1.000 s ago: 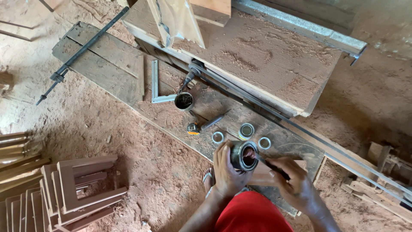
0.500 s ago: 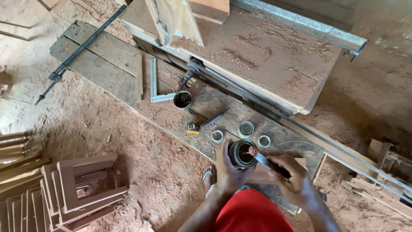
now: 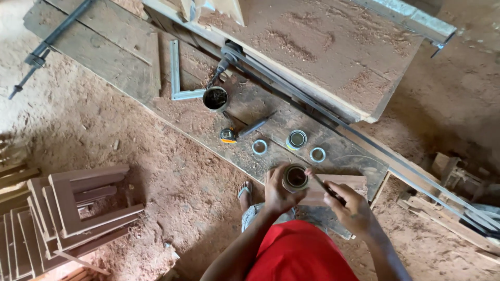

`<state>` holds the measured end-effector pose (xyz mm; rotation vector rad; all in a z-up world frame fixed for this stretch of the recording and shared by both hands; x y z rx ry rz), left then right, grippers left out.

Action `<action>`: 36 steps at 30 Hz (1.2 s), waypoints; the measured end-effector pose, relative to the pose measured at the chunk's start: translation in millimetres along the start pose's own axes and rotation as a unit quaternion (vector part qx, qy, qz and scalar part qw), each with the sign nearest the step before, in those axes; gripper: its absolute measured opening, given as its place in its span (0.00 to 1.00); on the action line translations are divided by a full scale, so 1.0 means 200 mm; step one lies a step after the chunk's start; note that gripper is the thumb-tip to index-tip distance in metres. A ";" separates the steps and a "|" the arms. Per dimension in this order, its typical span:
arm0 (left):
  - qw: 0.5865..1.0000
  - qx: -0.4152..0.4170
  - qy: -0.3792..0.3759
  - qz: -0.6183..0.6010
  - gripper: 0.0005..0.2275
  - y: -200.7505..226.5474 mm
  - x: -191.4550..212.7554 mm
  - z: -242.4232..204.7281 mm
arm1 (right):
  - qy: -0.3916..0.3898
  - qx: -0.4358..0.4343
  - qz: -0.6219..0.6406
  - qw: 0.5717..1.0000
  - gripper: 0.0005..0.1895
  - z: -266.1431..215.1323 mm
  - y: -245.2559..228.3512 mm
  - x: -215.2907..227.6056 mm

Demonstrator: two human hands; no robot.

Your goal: Applying paint or stain to a wooden board using a brush.

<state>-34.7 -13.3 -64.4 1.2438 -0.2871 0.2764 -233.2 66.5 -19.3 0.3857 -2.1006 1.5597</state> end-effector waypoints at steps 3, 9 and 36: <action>0.998 0.005 -0.030 0.047 0.30 -0.31 -0.14 -0.02 | 0.031 -0.012 0.004 0.999 0.16 -0.02 0.20 -0.04; 0.958 0.216 -0.091 0.165 0.36 -0.85 -0.31 0.04 | 0.085 -0.183 0.085 0.976 0.23 -0.18 0.45 -0.07; 0.841 -0.097 -0.380 0.372 0.27 -1.48 -0.40 0.44 | 0.292 -0.297 0.187 0.890 0.21 -0.80 1.04 -0.36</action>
Point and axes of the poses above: each hand's wrist, its own z-axis towards the middle knuckle, its own x-axis out of the back of the hand, y = z × x, the point moved 6 cm from there along z, towards the middle knuckle, and after that the axes turned 10 degrees about y, right-handed, at the moved point
